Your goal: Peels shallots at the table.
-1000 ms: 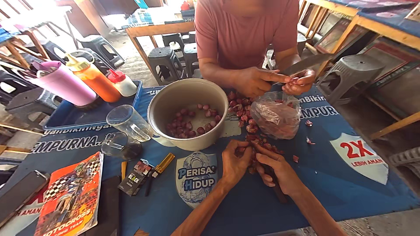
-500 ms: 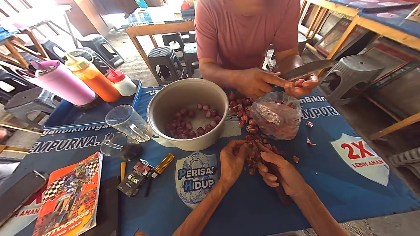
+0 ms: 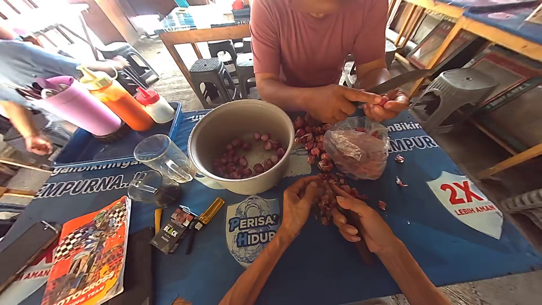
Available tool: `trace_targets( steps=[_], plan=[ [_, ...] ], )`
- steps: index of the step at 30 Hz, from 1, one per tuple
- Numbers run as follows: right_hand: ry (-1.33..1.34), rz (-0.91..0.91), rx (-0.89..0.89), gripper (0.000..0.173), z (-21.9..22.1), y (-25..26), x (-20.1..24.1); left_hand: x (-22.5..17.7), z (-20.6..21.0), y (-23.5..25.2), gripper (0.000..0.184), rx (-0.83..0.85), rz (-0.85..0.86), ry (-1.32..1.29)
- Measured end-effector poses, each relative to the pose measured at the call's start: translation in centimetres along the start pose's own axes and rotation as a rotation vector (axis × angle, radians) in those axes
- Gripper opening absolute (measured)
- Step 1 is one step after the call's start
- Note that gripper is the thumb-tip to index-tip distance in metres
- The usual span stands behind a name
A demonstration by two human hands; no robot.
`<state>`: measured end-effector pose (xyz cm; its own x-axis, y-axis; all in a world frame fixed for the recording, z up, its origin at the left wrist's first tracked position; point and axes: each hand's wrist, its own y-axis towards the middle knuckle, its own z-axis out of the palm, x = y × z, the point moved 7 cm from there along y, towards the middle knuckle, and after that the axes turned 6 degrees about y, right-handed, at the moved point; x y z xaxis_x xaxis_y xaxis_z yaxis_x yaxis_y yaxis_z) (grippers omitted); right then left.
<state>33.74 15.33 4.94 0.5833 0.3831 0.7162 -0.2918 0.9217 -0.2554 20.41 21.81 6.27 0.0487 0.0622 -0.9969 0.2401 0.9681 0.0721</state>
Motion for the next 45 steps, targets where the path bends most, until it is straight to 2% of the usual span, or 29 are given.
trace_targets(
  steps=[7,11,14,19,25,29,35,39,41,45],
  plan=[
    [-0.110,-0.060,-0.106,0.054,-0.4,-0.2,0.2,0.5,-0.3,0.3,0.026,0.012,-0.117,-0.081],
    [-0.165,-0.082,-0.140,0.050,-0.2,-0.2,0.2,0.6,-0.3,0.3,0.023,-0.007,-0.116,-0.120],
    [-0.196,-0.136,-0.119,0.052,0.0,-0.2,0.4,0.8,-0.3,0.4,0.021,-0.013,-0.123,-0.136],
    [-0.291,-0.204,0.027,0.059,0.8,0.1,0.4,0.9,-0.2,0.2,0.019,-0.004,-0.140,-0.160],
    [-0.328,-0.184,0.022,0.057,0.7,0.2,0.3,0.9,-0.1,0.1,0.012,-0.004,-0.125,-0.147],
    [-0.338,-0.189,-0.044,0.054,0.3,0.0,0.5,0.9,-0.1,0.1,0.010,-0.003,-0.121,-0.135],
    [-0.129,-0.002,0.009,0.056,0.0,-0.1,0.1,1.4,0.0,0.3,0.014,0.025,-0.162,-0.161],
    [-0.133,-0.039,-0.046,0.057,0.0,0.0,0.1,0.7,-0.1,0.2,0.012,-0.036,-0.079,-0.078],
    [-0.155,-0.074,-0.077,0.056,-0.1,0.1,0.2,0.2,-0.1,0.1,0.017,-0.022,0.005,-0.013],
    [-0.154,-0.077,-0.073,0.054,-0.1,0.1,0.2,0.0,0.2,0.0,0.020,-0.008,0.042,0.023]
  ],
)
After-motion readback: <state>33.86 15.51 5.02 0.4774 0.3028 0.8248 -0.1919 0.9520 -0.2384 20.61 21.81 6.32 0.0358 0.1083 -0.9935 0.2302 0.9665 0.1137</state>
